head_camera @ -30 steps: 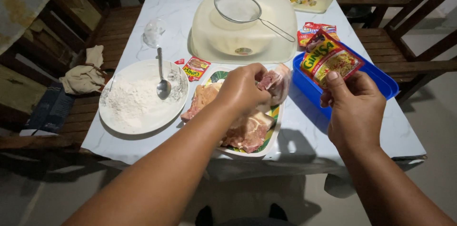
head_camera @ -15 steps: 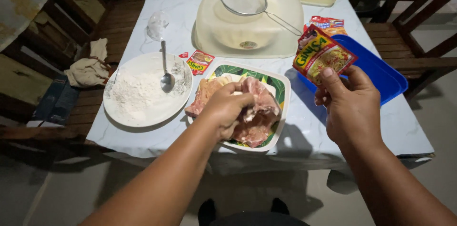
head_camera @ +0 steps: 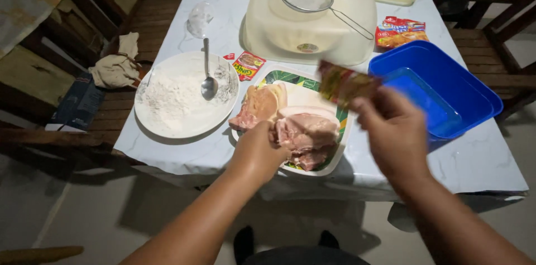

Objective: Seasoning pieces of raw chicken with a seasoning packet on a plate.

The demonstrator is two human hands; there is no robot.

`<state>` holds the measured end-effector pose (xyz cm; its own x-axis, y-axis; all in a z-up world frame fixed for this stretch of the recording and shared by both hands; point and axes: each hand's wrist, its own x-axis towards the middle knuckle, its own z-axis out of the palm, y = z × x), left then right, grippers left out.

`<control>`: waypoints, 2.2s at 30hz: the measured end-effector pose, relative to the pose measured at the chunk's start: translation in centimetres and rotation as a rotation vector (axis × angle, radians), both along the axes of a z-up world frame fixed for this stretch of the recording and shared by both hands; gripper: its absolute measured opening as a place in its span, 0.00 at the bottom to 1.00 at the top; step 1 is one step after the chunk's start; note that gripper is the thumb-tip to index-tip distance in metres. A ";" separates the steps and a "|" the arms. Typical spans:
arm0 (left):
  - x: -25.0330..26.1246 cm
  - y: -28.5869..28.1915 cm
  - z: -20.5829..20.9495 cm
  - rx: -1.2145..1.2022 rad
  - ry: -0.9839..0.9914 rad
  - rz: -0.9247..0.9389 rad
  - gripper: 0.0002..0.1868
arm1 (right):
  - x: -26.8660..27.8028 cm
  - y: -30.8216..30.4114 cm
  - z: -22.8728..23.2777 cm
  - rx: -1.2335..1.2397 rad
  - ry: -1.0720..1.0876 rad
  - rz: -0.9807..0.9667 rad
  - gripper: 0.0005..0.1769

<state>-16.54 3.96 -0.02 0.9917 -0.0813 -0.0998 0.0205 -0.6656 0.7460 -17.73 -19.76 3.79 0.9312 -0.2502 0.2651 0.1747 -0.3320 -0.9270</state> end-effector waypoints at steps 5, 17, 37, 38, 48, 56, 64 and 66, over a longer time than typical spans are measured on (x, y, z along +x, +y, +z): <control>-0.8 0.0 1.3 0.119 -0.100 0.016 0.30 | -1.5 2.5 3.1 0.058 -0.034 -0.025 0.09; -1.1 -2.0 0.9 0.342 -0.235 -0.107 0.38 | -1.4 1.6 1.8 -0.036 -0.124 -0.039 0.07; -1.9 -0.8 0.1 0.542 -0.247 -0.139 0.41 | -1.8 0.6 1.0 -0.035 -0.083 -0.071 0.08; -1.7 -1.2 -0.1 0.522 -0.270 -0.128 0.42 | -1.6 0.4 0.7 -0.036 -0.155 -0.038 0.09; 2.0 -1.0 0.1 0.424 -0.227 -0.075 0.31 | -1.3 2.0 2.6 0.055 -0.204 0.045 0.10; 0.5 -1.1 0.2 0.381 -0.264 -0.077 0.32 | 1.0 2.5 -0.8 -0.156 -0.253 0.023 0.10; 0.2 -3.3 -0.4 0.413 -0.338 -0.087 0.40 | -0.4 1.6 1.7 0.062 -0.134 -0.020 0.07; 0.5 -4.2 -0.1 0.423 -0.318 -0.115 0.42 | -1.1 1.5 2.7 0.125 -0.197 -0.075 0.10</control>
